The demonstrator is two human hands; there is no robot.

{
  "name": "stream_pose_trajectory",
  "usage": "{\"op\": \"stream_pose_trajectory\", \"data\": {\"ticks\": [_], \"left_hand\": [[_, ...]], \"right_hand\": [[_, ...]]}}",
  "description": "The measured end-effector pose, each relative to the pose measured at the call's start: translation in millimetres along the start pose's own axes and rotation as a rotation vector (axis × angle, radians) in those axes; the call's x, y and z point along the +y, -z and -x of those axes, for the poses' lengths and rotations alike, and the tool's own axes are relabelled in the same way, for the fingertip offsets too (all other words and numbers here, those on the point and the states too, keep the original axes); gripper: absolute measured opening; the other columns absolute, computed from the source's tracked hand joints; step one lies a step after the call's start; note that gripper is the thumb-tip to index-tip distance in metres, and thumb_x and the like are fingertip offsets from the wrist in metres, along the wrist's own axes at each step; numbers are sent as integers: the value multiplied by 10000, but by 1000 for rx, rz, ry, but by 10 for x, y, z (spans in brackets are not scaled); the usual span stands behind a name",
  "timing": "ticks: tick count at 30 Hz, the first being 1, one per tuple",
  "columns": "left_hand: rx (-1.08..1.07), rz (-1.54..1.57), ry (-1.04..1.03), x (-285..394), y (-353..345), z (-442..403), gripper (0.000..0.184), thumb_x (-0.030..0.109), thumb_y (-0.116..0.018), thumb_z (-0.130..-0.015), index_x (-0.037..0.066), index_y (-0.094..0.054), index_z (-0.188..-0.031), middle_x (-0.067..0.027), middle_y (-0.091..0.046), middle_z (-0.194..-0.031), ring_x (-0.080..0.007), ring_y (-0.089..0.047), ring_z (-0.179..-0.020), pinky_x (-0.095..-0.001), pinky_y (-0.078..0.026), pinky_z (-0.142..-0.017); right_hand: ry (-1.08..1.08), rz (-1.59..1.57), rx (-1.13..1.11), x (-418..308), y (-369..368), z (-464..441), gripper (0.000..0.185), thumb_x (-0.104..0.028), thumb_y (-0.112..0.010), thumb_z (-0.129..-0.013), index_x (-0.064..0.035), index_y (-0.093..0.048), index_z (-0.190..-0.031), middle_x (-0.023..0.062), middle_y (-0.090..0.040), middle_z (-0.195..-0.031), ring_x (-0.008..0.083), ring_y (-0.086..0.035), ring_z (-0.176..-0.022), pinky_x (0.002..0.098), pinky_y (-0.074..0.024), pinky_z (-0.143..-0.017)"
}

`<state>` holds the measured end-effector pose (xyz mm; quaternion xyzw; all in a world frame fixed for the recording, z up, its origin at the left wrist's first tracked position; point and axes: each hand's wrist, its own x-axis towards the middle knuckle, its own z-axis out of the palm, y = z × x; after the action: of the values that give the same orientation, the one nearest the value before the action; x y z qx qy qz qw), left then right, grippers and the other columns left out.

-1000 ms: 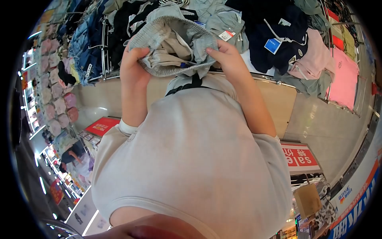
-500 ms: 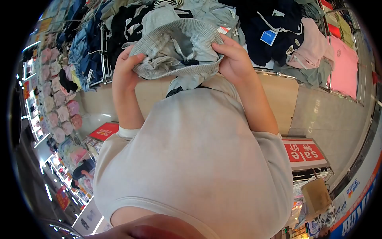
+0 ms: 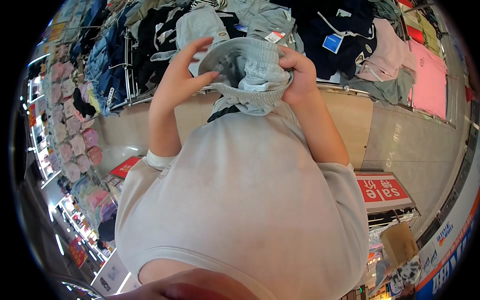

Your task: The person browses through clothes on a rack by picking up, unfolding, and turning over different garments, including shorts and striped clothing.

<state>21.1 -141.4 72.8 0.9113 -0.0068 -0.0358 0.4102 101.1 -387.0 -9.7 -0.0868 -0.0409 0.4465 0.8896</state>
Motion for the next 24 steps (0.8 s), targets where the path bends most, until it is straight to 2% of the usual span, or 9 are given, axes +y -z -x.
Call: {"op": "stream_pose_trajectory", "data": {"ticks": [1, 4, 6, 8, 9, 13, 17, 19, 24], "left_hand": [[35, -44, -168, 33, -18, -48, 672, 136, -748, -733, 84, -496, -1354, -128, -561, -1310, -247, -523, -1204, -361, -434, -970], [6, -50, -389, 179, -86, -210, 716, 143, -760, -706, 83, -493, -1368, -133, -527, -1372, -273, -478, -1274, -387, -371, -1052], [-28, 23, -475, 241, -158, -294, 708, 124, -756, -681, 57, -508, -1340, -125, -563, -1315, -262, -518, -1218, -368, -400, -1019], [-334, 255, -395, 232, -207, -362, 643, 83, -738, -682, 24, -533, -1289, -106, -593, -1241, -207, -559, -1123, -330, -438, -961], [-381, 352, -170, 286, -232, -315, 479, 49, -714, -703, 2, -603, -1167, -67, -650, -1063, -133, -591, -954, -282, -478, -856], [-436, 469, -54, 137, -278, -306, 290, 88, -734, -728, -26, -674, -988, -40, -695, -832, -80, -609, -759, -239, -485, -718], [-388, 957, 193, 57, -114, -235, 305, -3, -710, -704, -53, -674, -1003, -72, -703, -905, -118, -645, -804, -246, -502, -736], [-371, 962, 207, 25, -55, -214, 313, -5, -704, -708, -54, -668, -1015, -81, -703, -921, -126, -650, -806, -251, -506, -742], [-212, 1204, 310, 72, -49, -162, 371, -6, -632, -713, -97, -624, -1074, -133, -699, -994, -189, -682, -847, -292, -530, -812]], "right_hand": [[-8, 2, 2, 2, -13, 7, 604, -159, -485, -705, 118, -495, -1242, 217, -633, -1124, 319, -641, -995, 419, -507, -915], [-56, 13, -142, 13, -43, 11, 602, -164, -488, -690, 135, -509, -1212, 232, -636, -1112, 324, -648, -975, 422, -514, -905], [-64, -17, -193, 41, -10, 18, 597, -169, -490, -687, 140, -517, -1197, 238, -635, -1113, 325, -650, -971, 420, -517, -902], [-72, -49, -245, 42, 1, 38, 592, -174, -493, -684, 146, -526, -1182, 244, -634, -1114, 326, -652, -968, 417, -520, -899], [-76, 4, -187, 18, -22, 55, 579, -169, -495, -684, 143, -538, -1170, 237, -638, -1105, 327, -652, -961, 410, -518, -900], [-15, 178, -1, -76, -130, 102, 522, -108, -506, -690, 134, -561, -1149, 205, -654, -1056, 290, -654, -926, 370, -518, -881], [-61, 482, 106, -193, -183, 92, 440, -36, -509, -718, 100, -594, -1128, 149, -672, -1001, 233, -647, -888, 328, -511, -835], [-76, 1053, 216, -216, -195, 63, 391, 8, -509, -735, 40, -630, -1105, 95, -682, -957, 169, -633, -860, 298, -496, -785], [121, 1641, 228, -179, -218, -4, 372, -7, -507, -747, -14, -641, -1093, 120, -671, -919, 213, -633, -827, 308, -488, -768]]}}
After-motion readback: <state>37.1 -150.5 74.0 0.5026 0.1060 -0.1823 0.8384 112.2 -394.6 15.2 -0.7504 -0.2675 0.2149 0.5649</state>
